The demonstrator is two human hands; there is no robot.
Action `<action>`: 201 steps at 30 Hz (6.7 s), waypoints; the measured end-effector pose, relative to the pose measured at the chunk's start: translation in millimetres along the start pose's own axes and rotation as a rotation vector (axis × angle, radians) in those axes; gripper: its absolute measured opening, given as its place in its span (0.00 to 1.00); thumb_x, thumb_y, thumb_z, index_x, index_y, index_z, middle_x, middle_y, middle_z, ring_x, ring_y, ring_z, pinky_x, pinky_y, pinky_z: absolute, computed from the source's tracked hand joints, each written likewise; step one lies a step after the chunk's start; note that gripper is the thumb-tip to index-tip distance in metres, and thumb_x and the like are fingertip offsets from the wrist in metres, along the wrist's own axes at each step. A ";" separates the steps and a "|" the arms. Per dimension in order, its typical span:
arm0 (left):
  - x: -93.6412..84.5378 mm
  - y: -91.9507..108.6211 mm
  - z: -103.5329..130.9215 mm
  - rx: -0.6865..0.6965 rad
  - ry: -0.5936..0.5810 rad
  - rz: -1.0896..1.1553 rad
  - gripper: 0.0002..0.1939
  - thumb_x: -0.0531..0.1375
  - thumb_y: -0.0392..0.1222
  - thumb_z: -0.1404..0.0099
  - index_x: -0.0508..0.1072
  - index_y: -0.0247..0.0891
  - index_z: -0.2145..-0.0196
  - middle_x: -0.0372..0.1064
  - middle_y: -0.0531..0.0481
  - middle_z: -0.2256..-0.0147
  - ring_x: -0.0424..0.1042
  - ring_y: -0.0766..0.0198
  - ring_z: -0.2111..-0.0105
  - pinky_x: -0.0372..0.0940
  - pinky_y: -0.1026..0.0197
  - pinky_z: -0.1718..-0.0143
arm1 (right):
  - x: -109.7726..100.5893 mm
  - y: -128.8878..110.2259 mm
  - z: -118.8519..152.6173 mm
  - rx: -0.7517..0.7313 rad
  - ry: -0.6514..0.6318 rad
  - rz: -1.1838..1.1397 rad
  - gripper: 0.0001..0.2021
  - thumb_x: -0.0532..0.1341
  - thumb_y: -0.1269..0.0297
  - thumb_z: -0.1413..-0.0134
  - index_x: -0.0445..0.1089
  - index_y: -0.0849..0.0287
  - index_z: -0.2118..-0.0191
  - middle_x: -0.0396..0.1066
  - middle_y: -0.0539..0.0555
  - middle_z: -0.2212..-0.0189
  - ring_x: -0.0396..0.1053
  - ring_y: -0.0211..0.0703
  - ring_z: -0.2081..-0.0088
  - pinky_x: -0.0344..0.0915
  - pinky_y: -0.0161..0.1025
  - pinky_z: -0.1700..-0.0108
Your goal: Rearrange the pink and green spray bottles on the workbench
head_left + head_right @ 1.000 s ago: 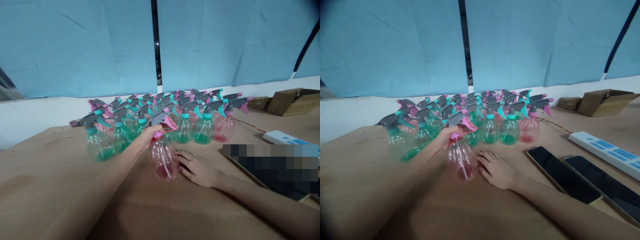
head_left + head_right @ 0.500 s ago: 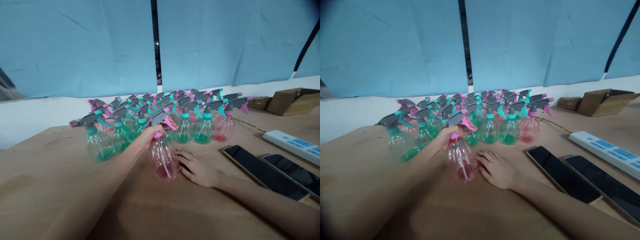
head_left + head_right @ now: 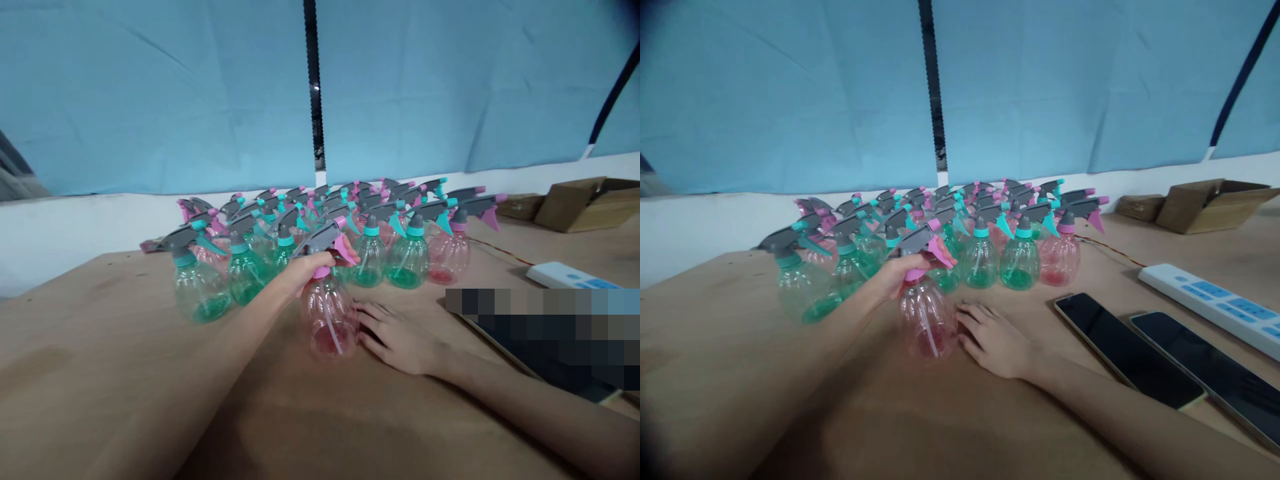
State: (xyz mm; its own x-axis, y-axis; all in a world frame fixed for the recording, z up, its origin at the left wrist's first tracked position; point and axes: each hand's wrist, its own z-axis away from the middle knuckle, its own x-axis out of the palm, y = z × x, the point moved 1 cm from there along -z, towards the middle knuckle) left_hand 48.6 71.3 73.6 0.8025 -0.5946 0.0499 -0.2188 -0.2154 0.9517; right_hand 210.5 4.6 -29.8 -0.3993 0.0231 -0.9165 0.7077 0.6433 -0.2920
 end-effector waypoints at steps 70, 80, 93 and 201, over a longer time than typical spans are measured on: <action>-60.0 -55.5 81.5 0.010 0.250 -1.326 0.30 0.47 0.43 0.33 0.38 0.47 0.37 0.13 0.42 0.37 0.24 0.47 0.38 0.42 0.42 0.42 | 0.3 1.1 1.0 0.011 0.012 0.001 0.21 0.47 0.61 0.39 0.57 0.59 0.42 0.56 0.59 0.42 0.52 0.48 0.41 0.51 0.50 0.41; -29.0 -47.1 90.8 0.299 -0.093 -1.502 0.28 0.48 0.34 0.36 0.47 0.40 0.39 0.24 0.45 0.35 0.31 0.51 0.37 0.42 0.44 0.39 | 0.2 -0.2 1.1 0.001 0.039 0.012 0.21 0.48 0.62 0.40 0.58 0.59 0.42 0.57 0.59 0.43 0.53 0.49 0.42 0.52 0.50 0.42; -21.5 -56.8 80.0 -0.007 -0.425 -1.356 0.28 0.46 0.51 0.34 0.51 0.37 0.39 0.45 0.43 0.38 0.45 0.57 0.39 0.47 0.52 0.40 | -1.7 -2.4 -0.4 0.012 0.025 0.005 0.22 0.48 0.62 0.40 0.56 0.60 0.41 0.56 0.60 0.42 0.53 0.48 0.42 0.52 0.49 0.42; 2.1 65.0 31.6 0.266 0.137 -1.276 0.06 0.55 0.43 0.41 0.69 0.39 0.68 0.69 0.52 0.72 0.70 0.62 0.72 0.64 0.62 0.73 | -0.7 -2.3 -1.7 0.069 0.060 0.050 0.20 0.48 0.65 0.41 0.59 0.64 0.44 0.59 0.62 0.45 0.53 0.50 0.43 0.52 0.50 0.42</action>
State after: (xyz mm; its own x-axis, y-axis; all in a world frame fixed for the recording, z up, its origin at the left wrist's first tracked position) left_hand 18.5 31.6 126.1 0.5707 0.2201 -0.7911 0.6426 -0.7196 0.2633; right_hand 208.2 4.4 -28.0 -0.3951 0.1012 -0.9131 0.7653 0.5861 -0.2661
